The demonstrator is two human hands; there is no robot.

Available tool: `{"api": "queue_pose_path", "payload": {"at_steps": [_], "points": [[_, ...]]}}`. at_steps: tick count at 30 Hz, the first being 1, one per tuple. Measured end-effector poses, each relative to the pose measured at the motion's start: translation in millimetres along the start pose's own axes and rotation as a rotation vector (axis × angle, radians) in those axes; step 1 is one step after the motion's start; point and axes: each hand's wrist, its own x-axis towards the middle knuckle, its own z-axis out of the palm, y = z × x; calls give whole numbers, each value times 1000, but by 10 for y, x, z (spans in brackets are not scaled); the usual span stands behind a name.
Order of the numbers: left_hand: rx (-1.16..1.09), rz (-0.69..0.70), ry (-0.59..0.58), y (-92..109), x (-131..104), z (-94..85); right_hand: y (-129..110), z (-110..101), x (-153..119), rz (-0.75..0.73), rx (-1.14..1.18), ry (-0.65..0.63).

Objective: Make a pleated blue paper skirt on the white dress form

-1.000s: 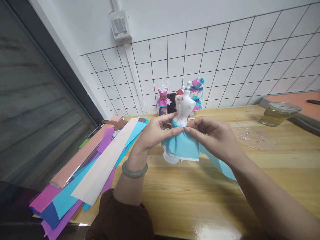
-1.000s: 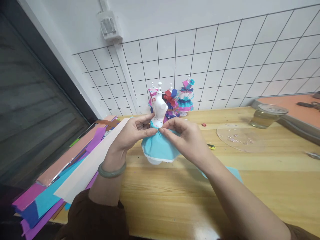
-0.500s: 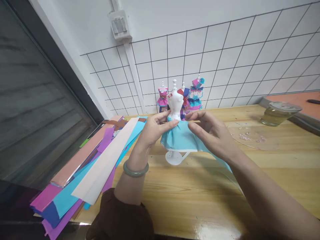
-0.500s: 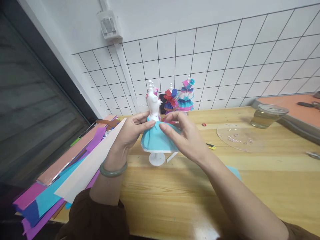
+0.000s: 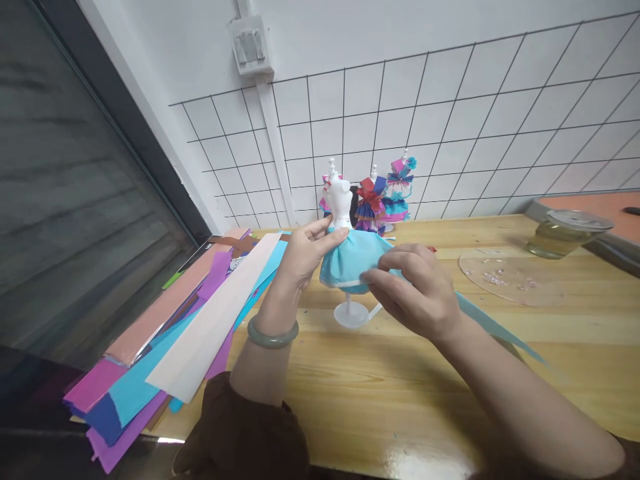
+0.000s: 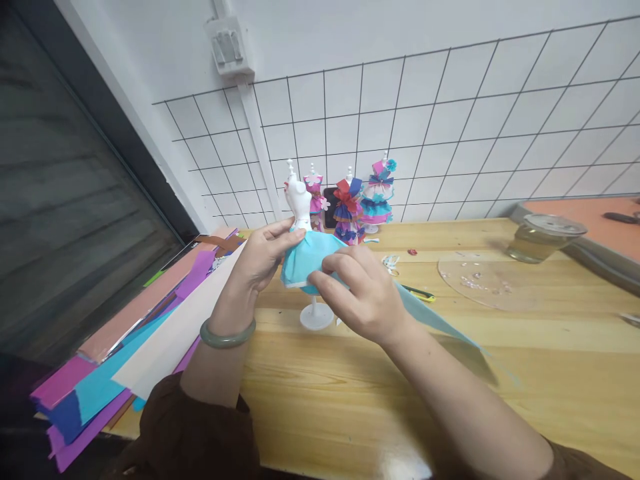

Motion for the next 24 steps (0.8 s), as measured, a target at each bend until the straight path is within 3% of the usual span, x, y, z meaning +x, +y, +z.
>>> {"api": "queue_pose_path", "payload": {"at_steps": [11, 16, 18, 21, 24], "points": [[26, 28, -39, 33, -19, -78, -5, 106, -36, -186, 1, 25], [76, 54, -64, 67, -29, -110, -24, 86, 8, -152, 135, -16], [117, 65, -96, 86, -36, -125, -10, 50, 29, -47, 221, 28], [133, 92, -177, 104, -46, -139, 26, -21, 83, 272, 309, 69], [89, 111, -262, 104, -48, -141, 78, -97, 145, 675, 505, -166]]}}
